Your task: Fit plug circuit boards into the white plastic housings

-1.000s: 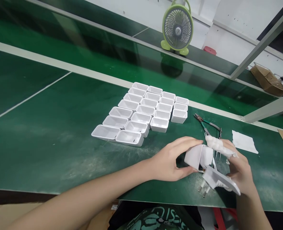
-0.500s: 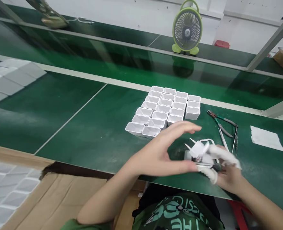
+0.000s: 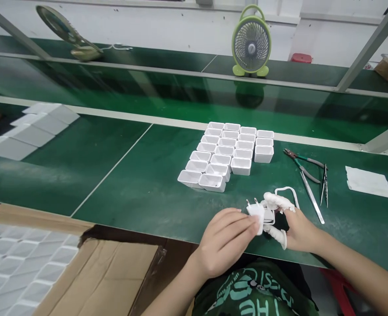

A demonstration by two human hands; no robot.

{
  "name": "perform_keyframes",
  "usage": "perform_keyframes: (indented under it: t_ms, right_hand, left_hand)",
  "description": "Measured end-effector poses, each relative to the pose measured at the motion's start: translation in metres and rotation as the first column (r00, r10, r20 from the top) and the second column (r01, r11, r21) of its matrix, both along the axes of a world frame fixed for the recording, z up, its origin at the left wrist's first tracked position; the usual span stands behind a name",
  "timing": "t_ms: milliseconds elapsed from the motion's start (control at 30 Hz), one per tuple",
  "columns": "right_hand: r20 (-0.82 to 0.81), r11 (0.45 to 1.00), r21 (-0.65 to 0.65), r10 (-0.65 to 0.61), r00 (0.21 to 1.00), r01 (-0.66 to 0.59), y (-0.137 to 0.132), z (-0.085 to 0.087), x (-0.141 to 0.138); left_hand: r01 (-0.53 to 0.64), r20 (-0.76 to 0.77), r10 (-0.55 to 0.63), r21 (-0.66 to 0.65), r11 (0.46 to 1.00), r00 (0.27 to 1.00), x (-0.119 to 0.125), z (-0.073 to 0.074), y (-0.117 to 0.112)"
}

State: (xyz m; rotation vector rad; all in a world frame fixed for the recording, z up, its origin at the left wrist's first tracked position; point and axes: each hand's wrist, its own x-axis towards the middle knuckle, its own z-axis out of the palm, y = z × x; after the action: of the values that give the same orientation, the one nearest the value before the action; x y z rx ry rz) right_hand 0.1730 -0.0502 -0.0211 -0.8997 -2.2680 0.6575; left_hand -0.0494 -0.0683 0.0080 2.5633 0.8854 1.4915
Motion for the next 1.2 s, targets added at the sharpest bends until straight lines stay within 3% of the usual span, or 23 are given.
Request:
perform_keyframes:
  t_ms: [133, 233, 333, 467, 567, 667, 867, 1033, 1200]
  right_hand:
    - [0.009, 0.997, 0.047, 0.057, 0.998, -0.057, 0.001, 0.002, 0.002]
    - [0.013, 0.994, 0.075, 0.078, 0.997, -0.079, 0.002, -0.001, 0.003]
    - [0.012, 0.996, 0.055, 0.074, 0.997, -0.074, 0.003, -0.004, 0.004]
    - [0.022, 0.998, 0.014, 0.061, 0.998, -0.061, 0.003, -0.007, 0.005]
    - [0.023, 0.999, 0.011, 0.051, 0.998, -0.051, 0.003, -0.006, 0.006]
    - [-0.002, 0.997, 0.030, 0.066, 0.998, -0.065, 0.000, -0.001, 0.006]
    - [-0.055, 0.999, 0.019, 0.033, 0.998, -0.032, -0.004, 0.009, -0.002]
    - [0.006, 0.998, 0.018, 0.053, 0.999, -0.054, -0.001, 0.008, -0.009]
    - [-0.030, 1.000, 0.004, 0.001, 1.000, -0.001, -0.001, 0.005, -0.004]
  left_hand:
    - [0.018, -0.139, -0.011, 0.049, 0.999, 0.990, 0.000, -0.006, -0.008]
    - [-0.047, -0.112, 0.054, 0.063, 0.997, 0.992, 0.006, -0.010, -0.010]
    - [-0.101, -0.056, 0.098, -0.060, 0.993, 0.994, 0.010, -0.014, -0.009]
    - [0.000, -0.040, -0.011, -0.259, 0.966, 0.999, 0.011, -0.015, -0.002]
    - [0.095, 0.021, -0.093, -0.250, 0.963, 0.995, 0.014, -0.014, 0.002]
    - [0.096, 0.144, -0.062, -0.246, 0.965, 0.988, 0.017, -0.013, 0.000]
    - [0.188, 0.554, 0.067, -0.391, 0.901, 0.829, 0.020, -0.025, -0.012]
    - [0.217, 0.661, 0.191, -0.483, 0.848, 0.725, 0.026, -0.041, -0.018]
    - [0.195, 0.677, 0.234, -0.494, 0.847, 0.698, 0.032, -0.043, -0.021]
